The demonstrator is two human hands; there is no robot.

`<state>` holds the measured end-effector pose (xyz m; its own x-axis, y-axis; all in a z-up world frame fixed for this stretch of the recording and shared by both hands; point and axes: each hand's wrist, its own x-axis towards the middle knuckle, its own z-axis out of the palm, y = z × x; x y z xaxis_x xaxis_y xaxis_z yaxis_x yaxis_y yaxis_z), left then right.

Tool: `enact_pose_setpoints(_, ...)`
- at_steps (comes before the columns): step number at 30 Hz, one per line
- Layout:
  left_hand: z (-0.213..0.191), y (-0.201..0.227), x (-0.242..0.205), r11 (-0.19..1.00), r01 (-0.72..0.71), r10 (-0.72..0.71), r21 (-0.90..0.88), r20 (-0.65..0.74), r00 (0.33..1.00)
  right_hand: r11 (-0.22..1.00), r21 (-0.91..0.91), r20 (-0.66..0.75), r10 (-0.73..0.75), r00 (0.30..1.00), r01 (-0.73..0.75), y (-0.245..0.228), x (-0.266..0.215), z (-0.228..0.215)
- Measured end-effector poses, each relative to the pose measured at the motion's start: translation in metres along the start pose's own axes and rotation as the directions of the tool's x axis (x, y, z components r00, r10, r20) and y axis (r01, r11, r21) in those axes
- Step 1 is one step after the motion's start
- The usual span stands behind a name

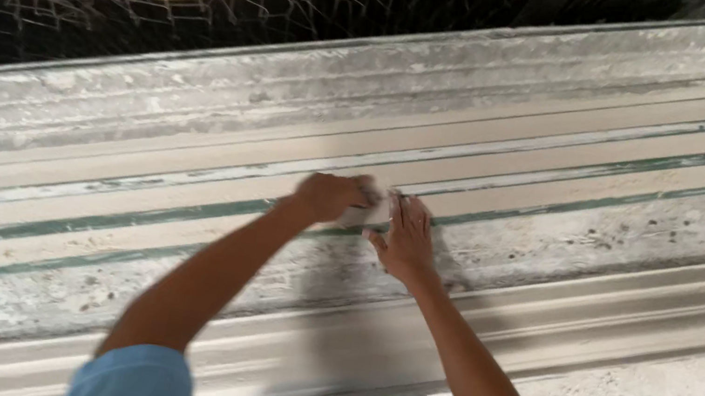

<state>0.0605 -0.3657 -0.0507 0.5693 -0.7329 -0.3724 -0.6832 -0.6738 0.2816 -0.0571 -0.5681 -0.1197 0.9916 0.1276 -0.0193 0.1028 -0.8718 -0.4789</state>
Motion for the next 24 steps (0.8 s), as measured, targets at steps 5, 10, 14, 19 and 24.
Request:
enact_pose_setpoints(5,-0.007,-0.043,-0.095,0.984,0.175,-0.178,0.030,0.141,0.974,0.956,-0.280,0.134,0.135,0.982,-0.093,0.101,-0.004,-0.084)
enact_pose_setpoints(10,-0.017,-0.021,-0.089,0.920,0.390,-0.383,0.037,0.295,0.875,0.965,-0.250,0.041,0.098,0.994,-0.085,0.167,-0.009,-0.098)
enact_pose_setpoints(14,-0.008,0.053,0.008,0.982,0.180,-0.168,-0.052,0.183,0.969,0.977,-0.203,0.033,0.078,0.996,-0.070,0.180,-0.017,-0.083)
enact_pose_setpoints(19,-0.005,0.047,-0.009,0.952,0.281,-0.255,-0.119,0.196,0.947,0.991,-0.134,0.045,0.028,0.999,-0.021,0.197,-0.022,-0.087)
enact_pose_setpoints(24,-0.012,-0.004,-0.061,0.941,0.339,-0.333,0.016,0.222,0.916,0.978,-0.205,0.027,0.046,0.999,-0.040,0.198,-0.018,-0.077)
